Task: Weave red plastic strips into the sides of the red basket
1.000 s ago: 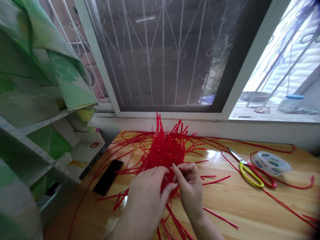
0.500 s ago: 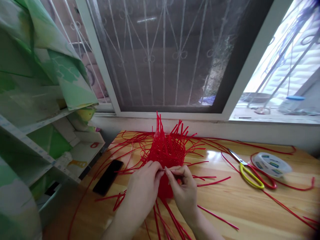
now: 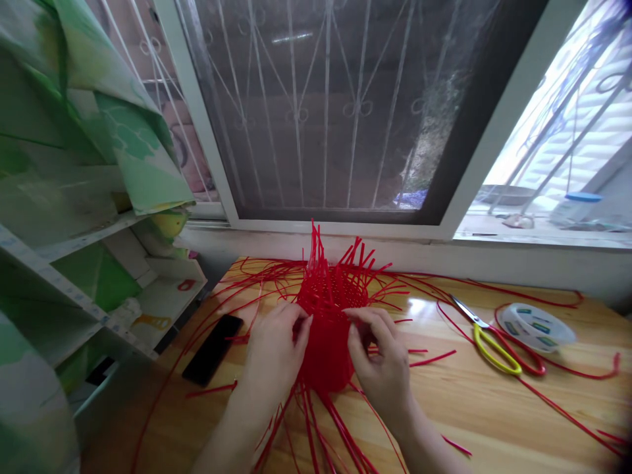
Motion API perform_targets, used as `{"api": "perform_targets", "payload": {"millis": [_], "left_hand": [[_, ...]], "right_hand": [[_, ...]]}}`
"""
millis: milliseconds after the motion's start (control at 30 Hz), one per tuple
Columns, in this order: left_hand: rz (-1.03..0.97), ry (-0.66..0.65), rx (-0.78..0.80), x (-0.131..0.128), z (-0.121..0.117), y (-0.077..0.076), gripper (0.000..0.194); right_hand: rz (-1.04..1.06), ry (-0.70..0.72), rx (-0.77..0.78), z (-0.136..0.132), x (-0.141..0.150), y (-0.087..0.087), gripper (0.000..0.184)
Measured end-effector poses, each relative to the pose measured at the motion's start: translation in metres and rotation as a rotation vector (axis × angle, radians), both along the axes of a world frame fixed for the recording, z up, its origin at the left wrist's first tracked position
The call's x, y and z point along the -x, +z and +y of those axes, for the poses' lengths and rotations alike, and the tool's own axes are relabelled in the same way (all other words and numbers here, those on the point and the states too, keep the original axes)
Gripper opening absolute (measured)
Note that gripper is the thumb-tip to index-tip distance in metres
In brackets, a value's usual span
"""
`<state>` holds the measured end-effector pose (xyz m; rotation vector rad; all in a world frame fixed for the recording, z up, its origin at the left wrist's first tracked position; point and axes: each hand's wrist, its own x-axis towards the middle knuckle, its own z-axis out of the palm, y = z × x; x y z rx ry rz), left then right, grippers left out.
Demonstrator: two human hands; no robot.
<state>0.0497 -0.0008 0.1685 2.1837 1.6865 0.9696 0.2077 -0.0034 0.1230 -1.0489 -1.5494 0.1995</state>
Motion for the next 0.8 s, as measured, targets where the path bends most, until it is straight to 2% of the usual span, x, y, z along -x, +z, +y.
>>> {"api": "perform_targets", "payload": {"millis": [133,233,333,400,467,567,667,733,800], "left_hand": [[0.047,-0.018,-0.056,-0.003,-0.003,0.0,0.013],[0.057,-0.008,-0.038,-0.004,-0.002,-0.001,0.013],[0.079,0.008,-0.011,-0.006,0.001,-0.001,0.013],[0.099,0.013,0.003,-0.008,0.002,0.0,0.014],[0.115,0.019,0.001,-0.01,0.003,0.001,0.014],[0.129,0.017,-0.002,-0.011,0.004,0.002,0.014],[0.129,0.007,0.01,-0.011,0.006,0.003,0.015],[0.125,-0.007,0.014,-0.012,0.008,0.003,0.015],[0.132,-0.019,0.015,-0.013,0.009,0.003,0.014]], "right_hand": [[-0.064,0.066,0.114,-0.007,0.005,-0.007,0.022],[-0.075,0.04,0.147,-0.008,0.009,-0.017,0.022],[-0.021,-0.002,0.098,-0.006,0.008,-0.021,0.026],[0.012,-0.029,0.016,-0.004,0.004,-0.016,0.03],[0.022,-0.041,-0.078,0.0,-0.003,-0.004,0.032],[0.047,0.001,-0.17,0.01,-0.019,0.028,0.034],[-0.127,-0.018,-0.18,0.029,-0.037,0.068,0.027],[-0.386,0.072,-0.028,0.048,-0.045,0.09,0.021],[-0.663,0.258,0.247,0.071,-0.046,0.105,0.019]]}}
